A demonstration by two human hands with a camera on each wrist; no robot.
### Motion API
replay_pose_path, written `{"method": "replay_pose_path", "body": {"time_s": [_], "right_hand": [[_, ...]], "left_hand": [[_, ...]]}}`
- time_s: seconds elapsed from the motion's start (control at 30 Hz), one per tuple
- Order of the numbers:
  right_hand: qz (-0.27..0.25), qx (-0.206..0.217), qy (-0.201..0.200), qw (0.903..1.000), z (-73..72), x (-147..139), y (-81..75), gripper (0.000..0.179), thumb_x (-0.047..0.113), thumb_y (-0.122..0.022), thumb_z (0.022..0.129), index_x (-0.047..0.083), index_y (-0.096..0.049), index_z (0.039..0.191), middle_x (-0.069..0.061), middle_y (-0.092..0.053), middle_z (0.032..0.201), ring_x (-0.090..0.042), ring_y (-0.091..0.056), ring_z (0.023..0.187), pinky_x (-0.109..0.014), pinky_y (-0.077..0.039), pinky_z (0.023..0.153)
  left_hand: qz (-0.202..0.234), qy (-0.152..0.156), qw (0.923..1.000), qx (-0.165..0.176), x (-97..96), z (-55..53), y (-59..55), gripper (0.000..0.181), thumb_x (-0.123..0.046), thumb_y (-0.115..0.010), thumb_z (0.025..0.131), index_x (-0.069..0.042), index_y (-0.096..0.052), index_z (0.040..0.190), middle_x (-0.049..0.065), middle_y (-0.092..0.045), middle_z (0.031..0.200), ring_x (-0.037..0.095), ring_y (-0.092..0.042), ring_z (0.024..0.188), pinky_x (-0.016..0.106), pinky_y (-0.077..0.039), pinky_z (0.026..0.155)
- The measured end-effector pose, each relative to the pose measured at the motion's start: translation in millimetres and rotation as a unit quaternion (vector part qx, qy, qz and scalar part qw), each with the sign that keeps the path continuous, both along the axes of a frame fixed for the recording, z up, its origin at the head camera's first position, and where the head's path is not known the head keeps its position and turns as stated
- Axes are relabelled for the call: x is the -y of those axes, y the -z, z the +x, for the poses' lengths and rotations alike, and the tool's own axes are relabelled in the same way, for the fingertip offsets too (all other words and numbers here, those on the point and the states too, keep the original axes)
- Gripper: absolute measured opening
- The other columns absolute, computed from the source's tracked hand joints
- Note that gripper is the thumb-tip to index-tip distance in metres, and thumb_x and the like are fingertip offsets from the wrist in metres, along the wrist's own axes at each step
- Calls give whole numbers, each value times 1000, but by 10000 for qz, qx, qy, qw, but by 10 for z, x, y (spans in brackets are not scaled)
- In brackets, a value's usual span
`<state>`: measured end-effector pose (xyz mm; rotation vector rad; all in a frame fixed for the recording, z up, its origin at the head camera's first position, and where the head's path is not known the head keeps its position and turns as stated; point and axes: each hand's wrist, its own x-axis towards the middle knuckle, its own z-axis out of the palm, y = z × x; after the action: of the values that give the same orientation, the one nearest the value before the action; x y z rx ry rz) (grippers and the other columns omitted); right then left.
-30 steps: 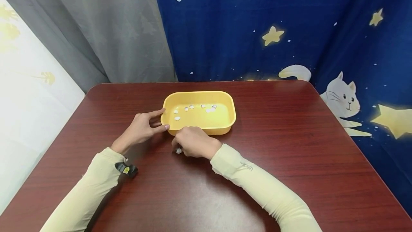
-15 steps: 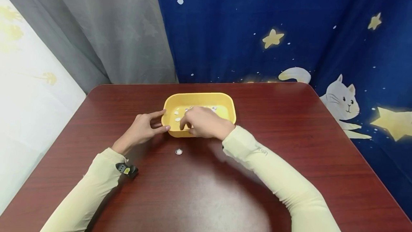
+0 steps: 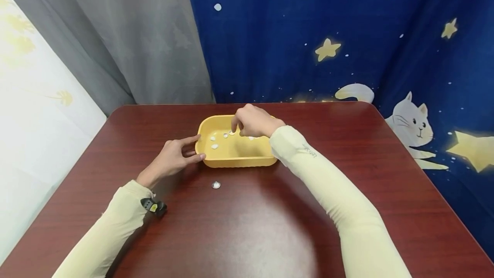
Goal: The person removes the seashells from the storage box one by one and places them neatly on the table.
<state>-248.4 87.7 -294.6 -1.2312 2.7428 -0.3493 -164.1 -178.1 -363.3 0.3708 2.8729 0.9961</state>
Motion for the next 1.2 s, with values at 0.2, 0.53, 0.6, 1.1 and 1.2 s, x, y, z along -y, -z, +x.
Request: {"method": "replay_pose_path", "body": {"time_s": [0.2,0.53,0.6,1.1,1.2], "right_hand": [[627,297,300,9971,-155,37,-17,20,10,-77,85,17,-79,103,-3,-73,89,-17,-63,80,-31,-54,73],[690,711,529,9937,-278,123,108,22,7,-74,87,14,-79,107,-4,-73,100,-18,-63,88,-32,-55,78],[678,740,579,9933,-295,129,142,22,6,-74,86,14,-80,106,-4,-74,99,-18,-63,88,-31,-55,77],[1268,759,1262,9809,-383,140,287,19,-2,-70,79,14,-79,80,1,-71,81,-16,-63,75,-27,-48,62],[1400,634,1423,9778,-405,125,334,17,0,-74,77,16,-78,77,1,-69,82,-15,-59,80,-28,-47,64]], "left_hand": [[45,8,10000,-8,15,12,-15,74,-37,-75,90,-7,-46,151,14,-53,150,23,-62,124,40,-55,97],[42,3,10000,-14,22,13,-7,74,-38,-75,90,-8,-47,151,15,-54,149,22,-64,122,40,-55,96],[67,31,10000,-31,23,9,-2,73,-38,-75,90,-7,-47,150,15,-54,149,22,-65,122,41,-55,97],[64,24,10000,16,8,20,-7,74,-38,-75,90,-7,-45,151,15,-52,152,20,-67,115,33,-57,88],[126,55,9999,10,3,18,2,74,-36,-75,90,-6,-45,151,14,-51,152,20,-67,119,37,-57,94]]}}
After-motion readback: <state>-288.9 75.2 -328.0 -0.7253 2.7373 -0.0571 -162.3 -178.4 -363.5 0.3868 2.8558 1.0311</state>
